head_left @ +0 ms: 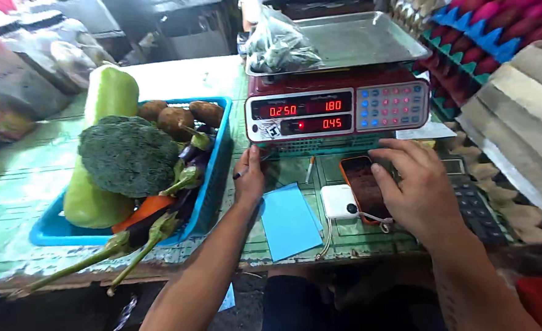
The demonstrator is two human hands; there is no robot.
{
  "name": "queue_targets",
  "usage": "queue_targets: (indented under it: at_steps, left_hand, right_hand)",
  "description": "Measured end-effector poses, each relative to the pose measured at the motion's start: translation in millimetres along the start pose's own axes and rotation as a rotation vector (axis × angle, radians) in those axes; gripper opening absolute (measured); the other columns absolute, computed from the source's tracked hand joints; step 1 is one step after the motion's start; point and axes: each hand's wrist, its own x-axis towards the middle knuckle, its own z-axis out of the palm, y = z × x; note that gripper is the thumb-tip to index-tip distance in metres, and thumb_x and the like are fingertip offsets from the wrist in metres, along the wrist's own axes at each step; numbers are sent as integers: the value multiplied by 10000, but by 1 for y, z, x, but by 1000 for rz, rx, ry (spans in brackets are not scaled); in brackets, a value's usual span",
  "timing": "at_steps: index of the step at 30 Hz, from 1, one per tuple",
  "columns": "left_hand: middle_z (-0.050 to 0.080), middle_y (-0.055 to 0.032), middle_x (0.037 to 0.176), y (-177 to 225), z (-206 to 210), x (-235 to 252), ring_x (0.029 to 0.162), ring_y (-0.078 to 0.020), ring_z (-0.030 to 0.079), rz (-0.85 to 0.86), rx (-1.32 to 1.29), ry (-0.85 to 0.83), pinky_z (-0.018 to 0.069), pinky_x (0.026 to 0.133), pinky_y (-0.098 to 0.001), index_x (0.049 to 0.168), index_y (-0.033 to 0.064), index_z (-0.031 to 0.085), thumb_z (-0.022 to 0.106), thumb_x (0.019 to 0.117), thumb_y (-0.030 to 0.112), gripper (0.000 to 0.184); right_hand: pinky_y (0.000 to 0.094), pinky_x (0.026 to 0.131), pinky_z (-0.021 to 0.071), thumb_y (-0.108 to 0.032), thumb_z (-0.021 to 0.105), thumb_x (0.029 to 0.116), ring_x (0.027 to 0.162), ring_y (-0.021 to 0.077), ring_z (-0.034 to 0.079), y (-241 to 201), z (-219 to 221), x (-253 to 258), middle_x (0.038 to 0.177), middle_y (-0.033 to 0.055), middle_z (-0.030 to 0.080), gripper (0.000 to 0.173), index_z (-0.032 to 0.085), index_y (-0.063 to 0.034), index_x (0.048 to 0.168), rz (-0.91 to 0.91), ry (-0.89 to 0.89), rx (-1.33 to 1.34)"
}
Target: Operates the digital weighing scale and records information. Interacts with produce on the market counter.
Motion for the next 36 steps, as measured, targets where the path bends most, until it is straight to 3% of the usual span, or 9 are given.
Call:
queue_targets:
  at_steps: [4, 7, 9, 12, 16, 18, 21, 30, 36]
  left_hand:
    - [673, 33, 846, 0, 0, 1, 644, -24, 581, 12, 30, 0, 507, 604, -224, 1059, 72, 670, 317, 1132, 318, 437]
    - [677, 50, 845, -2, 1, 0, 637, -11, 590, 11, 36, -16, 511, 594, -214, 1063, 77, 665, 319, 1130, 309, 422]
    - [669, 78, 814, -1, 1, 1, 621, 0, 593, 25, 25, -25, 517, 581, -199, 1041, 98, 665, 312, 1131, 305, 420]
    - [659, 103, 802, 3, 1, 0, 618, 17, 585, 38, 33, -30, 507, 575, -181, 1039, 110, 660, 285, 1135, 300, 431]
    - [643, 127, 743, 2, 3, 1, 567, 22, 566, 55, 6, -19, 486, 522, -161, 1005, 129, 656, 288, 1133, 273, 416]
    - [622, 129, 709, 2, 3, 1, 540, 12, 549, 38, 19, -17, 477, 502, -169, 1016, 128, 655, 261, 1134, 292, 443]
    - [617, 122, 701, 1, -1, 1, 521, 3, 542, -10, 21, -29, 478, 483, -170, 1023, 148, 645, 208, 1134, 356, 497]
    - [633, 86, 704, 4, 2, 0, 492, -18, 543, -70, 58, -2, 472, 449, -174, 1002, 150, 644, 134, 1128, 403, 583]
    - [619, 92, 655, 1, -2, 2, 483, -18, 552, -56, 68, -23, 483, 454, -174, 1007, 135, 637, 122, 1130, 402, 593]
  right_hand:
    - [661, 1112, 370, -600, 378, 1037, 1355, 440, 506, 19, 12, -47, 1444, 205, 567, 648, 663, -88, 1313, 35, -88, -102]
    - [750, 1159, 212, -720, 308, 1000, 1444, 472, 403, 28, 19, -74, 1516, 214, 506, 743, 695, -159, 1296, 21, -145, -174]
    - [729, 1177, 203, -678, 330, 1020, 1462, 456, 378, 26, 8, -85, 1534, 217, 482, 688, 671, -157, 1314, -7, -51, -123]
    - [557, 1169, 352, -518, 492, 1038, 1392, 297, 492, 14, -5, -107, 1399, 101, 603, 411, 643, -200, 1251, -90, 72, 60]
    - [449, 1137, 448, -296, 580, 1029, 1318, 227, 573, -21, 38, -139, 1318, 25, 653, 203, 643, -234, 1212, -381, -44, 322]
    - [448, 1195, 367, -240, 521, 1057, 1413, 222, 490, -38, 65, -147, 1440, 4, 593, 281, 597, -278, 1324, -526, -165, 299]
    - [422, 1253, 163, -156, 454, 1071, 1545, 197, 256, -40, 82, -150, 1643, -27, 365, 472, 458, -343, 1504, -643, -267, 161]
    - [404, 1266, 119, -69, 423, 1058, 1570, 201, 195, -25, 90, -157, 1692, 3, 289, 552, 362, -151, 1600, -729, -199, 27]
    - [363, 1266, 75, -100, 431, 1065, 1563, 157, 203, -26, 95, -161, 1673, -25, 330, 526, 401, -200, 1581, -664, -161, 90]
